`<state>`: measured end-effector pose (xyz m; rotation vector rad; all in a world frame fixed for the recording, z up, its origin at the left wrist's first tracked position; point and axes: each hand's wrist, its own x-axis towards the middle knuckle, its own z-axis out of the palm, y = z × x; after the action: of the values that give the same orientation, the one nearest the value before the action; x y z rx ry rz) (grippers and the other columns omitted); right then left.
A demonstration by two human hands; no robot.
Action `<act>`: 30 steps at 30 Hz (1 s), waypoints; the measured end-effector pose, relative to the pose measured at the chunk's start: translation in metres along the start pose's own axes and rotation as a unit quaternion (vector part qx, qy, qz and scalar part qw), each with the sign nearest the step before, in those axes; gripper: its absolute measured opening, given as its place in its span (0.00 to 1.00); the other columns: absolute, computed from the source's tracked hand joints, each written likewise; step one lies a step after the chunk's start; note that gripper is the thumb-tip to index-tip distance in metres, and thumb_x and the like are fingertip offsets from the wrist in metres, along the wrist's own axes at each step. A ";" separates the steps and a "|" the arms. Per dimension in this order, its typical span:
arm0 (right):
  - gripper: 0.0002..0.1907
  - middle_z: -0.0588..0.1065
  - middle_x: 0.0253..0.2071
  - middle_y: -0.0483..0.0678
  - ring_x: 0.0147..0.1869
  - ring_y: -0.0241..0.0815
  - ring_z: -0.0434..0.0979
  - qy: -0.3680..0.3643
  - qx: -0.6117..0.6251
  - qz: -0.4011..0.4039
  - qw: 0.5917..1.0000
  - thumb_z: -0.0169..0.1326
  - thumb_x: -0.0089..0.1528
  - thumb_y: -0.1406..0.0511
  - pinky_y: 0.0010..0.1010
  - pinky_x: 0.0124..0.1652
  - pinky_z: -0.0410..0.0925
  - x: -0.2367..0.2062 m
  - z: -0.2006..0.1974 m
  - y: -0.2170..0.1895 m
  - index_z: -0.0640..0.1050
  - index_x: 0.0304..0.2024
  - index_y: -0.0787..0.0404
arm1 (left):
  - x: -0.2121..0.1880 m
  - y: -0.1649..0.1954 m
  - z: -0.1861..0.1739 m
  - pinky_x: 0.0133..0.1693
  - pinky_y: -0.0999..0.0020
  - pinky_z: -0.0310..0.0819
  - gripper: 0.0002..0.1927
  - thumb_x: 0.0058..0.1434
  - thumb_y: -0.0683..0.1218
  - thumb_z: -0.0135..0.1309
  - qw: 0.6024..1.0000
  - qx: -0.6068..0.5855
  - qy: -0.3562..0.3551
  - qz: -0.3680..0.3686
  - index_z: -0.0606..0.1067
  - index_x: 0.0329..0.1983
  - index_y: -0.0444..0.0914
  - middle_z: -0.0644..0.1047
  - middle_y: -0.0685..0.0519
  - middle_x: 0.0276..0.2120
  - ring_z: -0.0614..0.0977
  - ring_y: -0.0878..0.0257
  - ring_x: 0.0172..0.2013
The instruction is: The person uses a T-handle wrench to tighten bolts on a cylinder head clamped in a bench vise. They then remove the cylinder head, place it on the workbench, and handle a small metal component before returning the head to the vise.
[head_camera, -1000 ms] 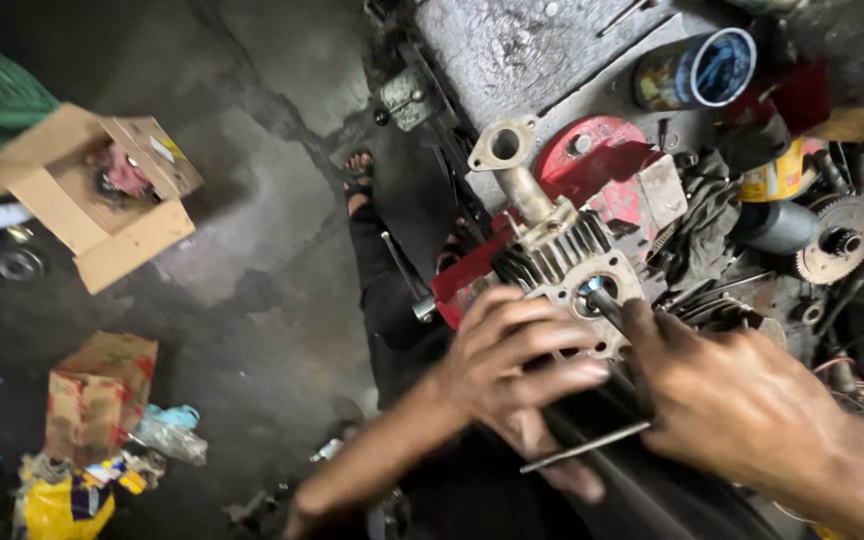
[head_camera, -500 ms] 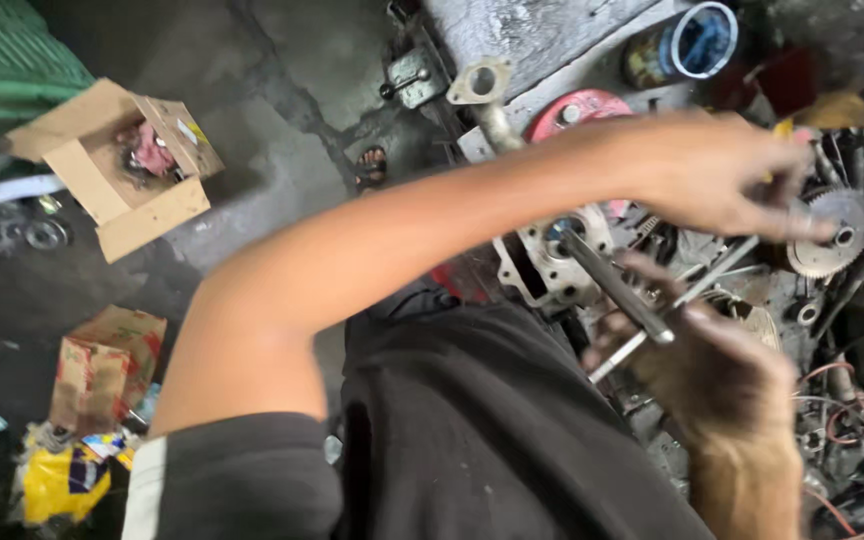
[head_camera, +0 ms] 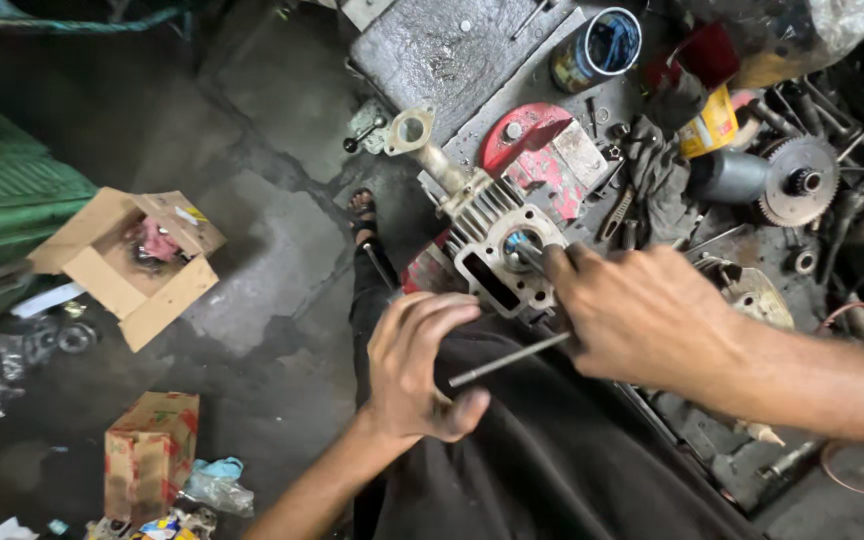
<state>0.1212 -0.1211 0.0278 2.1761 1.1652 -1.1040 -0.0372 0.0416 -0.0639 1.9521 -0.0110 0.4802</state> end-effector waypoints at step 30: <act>0.34 0.69 0.61 0.56 0.65 0.48 0.69 0.485 0.600 0.009 0.636 0.51 0.54 0.72 0.39 0.61 0.64 -0.056 0.093 0.053 0.67 0.65 0.64 | 0.057 0.057 0.021 0.21 0.50 0.71 0.22 0.72 0.54 0.43 0.926 0.099 -0.358 -0.071 0.77 0.29 0.37 0.77 0.44 0.16 0.79 0.46 0.18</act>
<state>0.1056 -0.2405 0.0181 4.1746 0.6376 -0.6205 0.0093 0.0106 -0.0017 2.2090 -0.2941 -0.3596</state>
